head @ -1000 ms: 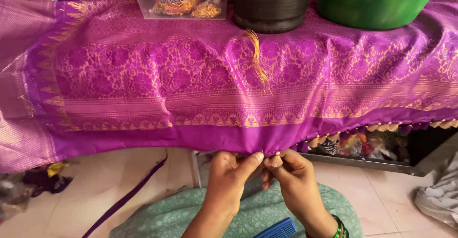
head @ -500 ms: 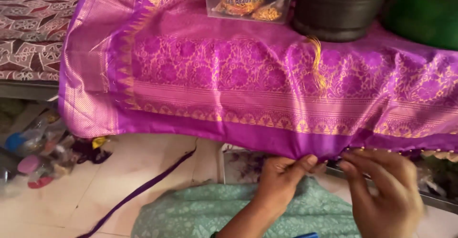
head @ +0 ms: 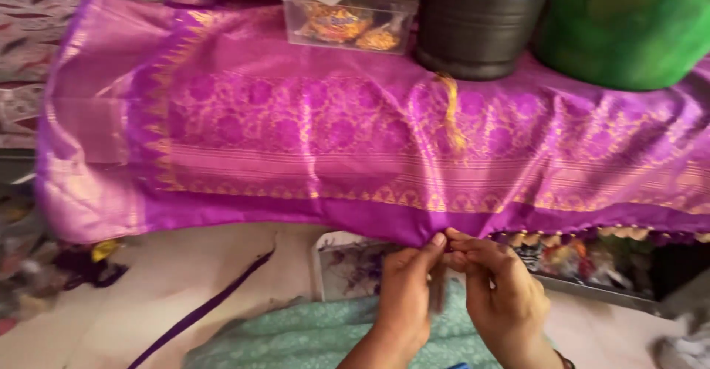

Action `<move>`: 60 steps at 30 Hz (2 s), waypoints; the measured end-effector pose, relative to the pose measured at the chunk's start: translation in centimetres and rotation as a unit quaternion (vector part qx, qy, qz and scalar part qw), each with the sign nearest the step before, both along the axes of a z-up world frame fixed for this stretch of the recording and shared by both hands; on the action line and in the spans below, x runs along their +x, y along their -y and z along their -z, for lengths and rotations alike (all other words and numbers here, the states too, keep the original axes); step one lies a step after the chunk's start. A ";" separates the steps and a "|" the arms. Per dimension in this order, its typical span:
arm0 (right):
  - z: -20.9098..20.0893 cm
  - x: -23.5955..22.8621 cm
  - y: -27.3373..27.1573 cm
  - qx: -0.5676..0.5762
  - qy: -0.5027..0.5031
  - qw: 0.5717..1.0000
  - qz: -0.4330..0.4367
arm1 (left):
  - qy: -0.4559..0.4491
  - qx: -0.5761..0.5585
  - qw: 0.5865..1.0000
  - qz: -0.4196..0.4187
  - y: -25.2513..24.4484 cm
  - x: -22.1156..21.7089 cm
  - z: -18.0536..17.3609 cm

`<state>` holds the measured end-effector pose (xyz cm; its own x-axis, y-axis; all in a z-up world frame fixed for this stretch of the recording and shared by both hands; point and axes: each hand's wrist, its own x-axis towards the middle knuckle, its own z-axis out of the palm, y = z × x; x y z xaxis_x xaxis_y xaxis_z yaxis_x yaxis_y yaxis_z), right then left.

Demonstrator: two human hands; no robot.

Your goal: Tie and trim decorative tassels on the edge of a purple saree.

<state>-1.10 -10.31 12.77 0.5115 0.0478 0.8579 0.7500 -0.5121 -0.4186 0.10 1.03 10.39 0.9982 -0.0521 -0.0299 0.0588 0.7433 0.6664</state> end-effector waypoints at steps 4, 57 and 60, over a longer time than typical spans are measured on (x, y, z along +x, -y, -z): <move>0.6 2.1 2.1 0.210 -0.119 0.963 -0.121 | 0.018 0.019 1.000 -0.008 0.4 0.0 0.3; 9.0 7.5 2.1 0.381 -0.446 0.630 -0.509 | 0.171 0.407 0.869 -0.223 -0.1 -0.3 4.1; 7.7 5.9 0.5 0.366 -0.442 0.742 -0.348 | 0.224 0.500 0.792 -0.269 -2.1 -0.8 4.7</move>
